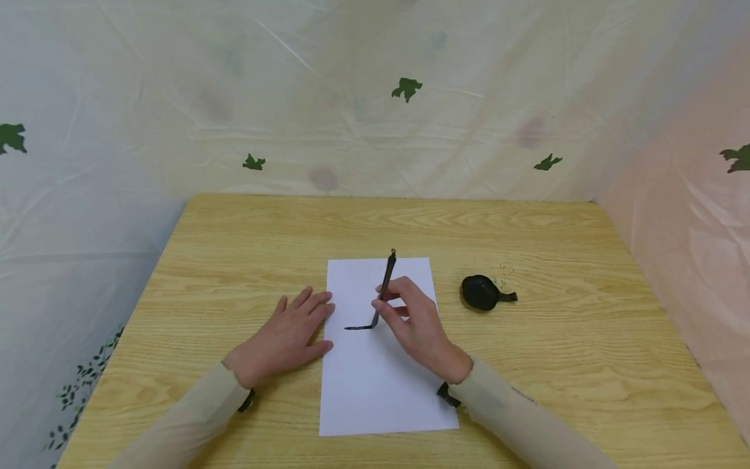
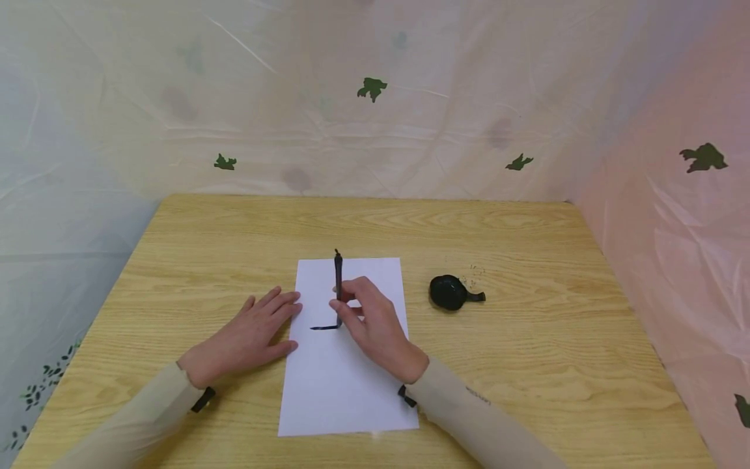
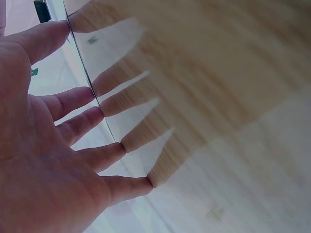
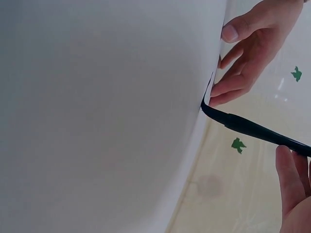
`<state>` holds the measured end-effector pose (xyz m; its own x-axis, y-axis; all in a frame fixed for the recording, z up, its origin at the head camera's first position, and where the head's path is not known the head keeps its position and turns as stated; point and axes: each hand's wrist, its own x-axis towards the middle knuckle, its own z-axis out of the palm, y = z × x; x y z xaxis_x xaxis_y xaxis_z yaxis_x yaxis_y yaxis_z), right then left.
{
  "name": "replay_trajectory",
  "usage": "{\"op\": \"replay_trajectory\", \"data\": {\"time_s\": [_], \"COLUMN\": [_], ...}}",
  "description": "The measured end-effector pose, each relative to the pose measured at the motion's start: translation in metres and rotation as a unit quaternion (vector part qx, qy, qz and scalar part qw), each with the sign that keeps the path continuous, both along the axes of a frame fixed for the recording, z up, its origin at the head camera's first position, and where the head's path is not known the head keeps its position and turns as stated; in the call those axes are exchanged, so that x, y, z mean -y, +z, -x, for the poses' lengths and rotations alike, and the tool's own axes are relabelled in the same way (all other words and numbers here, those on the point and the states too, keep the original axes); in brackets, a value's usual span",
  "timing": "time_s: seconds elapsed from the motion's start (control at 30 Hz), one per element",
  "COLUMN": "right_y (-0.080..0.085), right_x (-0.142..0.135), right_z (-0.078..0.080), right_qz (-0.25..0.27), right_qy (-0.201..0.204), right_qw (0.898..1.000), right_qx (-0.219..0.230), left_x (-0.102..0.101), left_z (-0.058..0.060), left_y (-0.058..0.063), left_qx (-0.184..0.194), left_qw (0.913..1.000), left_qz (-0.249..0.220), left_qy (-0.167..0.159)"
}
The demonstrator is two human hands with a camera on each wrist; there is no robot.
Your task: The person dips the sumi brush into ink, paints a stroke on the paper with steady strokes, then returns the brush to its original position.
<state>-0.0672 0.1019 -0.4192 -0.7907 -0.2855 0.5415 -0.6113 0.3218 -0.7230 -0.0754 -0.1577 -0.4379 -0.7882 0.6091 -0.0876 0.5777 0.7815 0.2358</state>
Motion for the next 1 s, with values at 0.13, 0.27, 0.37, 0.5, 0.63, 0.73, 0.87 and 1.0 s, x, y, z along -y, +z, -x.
{"op": "replay_trajectory", "data": {"time_s": [0.13, 0.27, 0.37, 0.5, 0.63, 0.73, 0.87, 1.0], "right_y": [-0.0007, -0.0009, -0.0008, -0.0002, 0.0000, -0.0007, -0.0021, -0.0009], "right_x": [-0.0015, -0.0023, -0.0031, -0.0042, -0.0051, -0.0056, -0.0063, -0.0068], "right_z": [-0.0001, -0.0004, -0.0008, -0.0019, -0.0026, -0.0026, -0.0018, -0.0024], "right_qz": [0.000, -0.001, -0.001, 0.000, 0.001, 0.002, 0.005, 0.001], "right_qy": [-0.001, -0.001, -0.001, -0.003, -0.008, -0.010, -0.011, -0.017], "right_qw": [1.000, 1.000, 1.000, 1.000, 1.000, 1.000, 1.000, 1.000], "right_qx": [-0.003, -0.007, -0.007, -0.005, -0.001, 0.003, 0.004, 0.003], "left_x": [-0.0004, -0.0007, -0.0008, -0.0003, 0.0000, -0.0002, -0.0003, -0.0001], "left_z": [0.0002, 0.0001, -0.0004, -0.0006, -0.0005, -0.0004, -0.0005, -0.0006], "left_y": [0.0011, 0.0021, 0.0024, 0.0025, 0.0023, 0.0022, 0.0023, 0.0026], "left_qx": [-0.002, -0.003, -0.004, -0.006, -0.005, -0.004, -0.004, -0.004], "left_qw": [1.0000, 1.0000, 1.0000, 1.0000, 1.0000, 1.0000, 1.0000, 1.0000], "left_qz": [0.003, 0.005, 0.004, 0.001, 0.002, 0.001, -0.001, -0.001], "left_qy": [-0.001, -0.001, -0.001, -0.001, -0.001, 0.000, -0.001, -0.002]}}
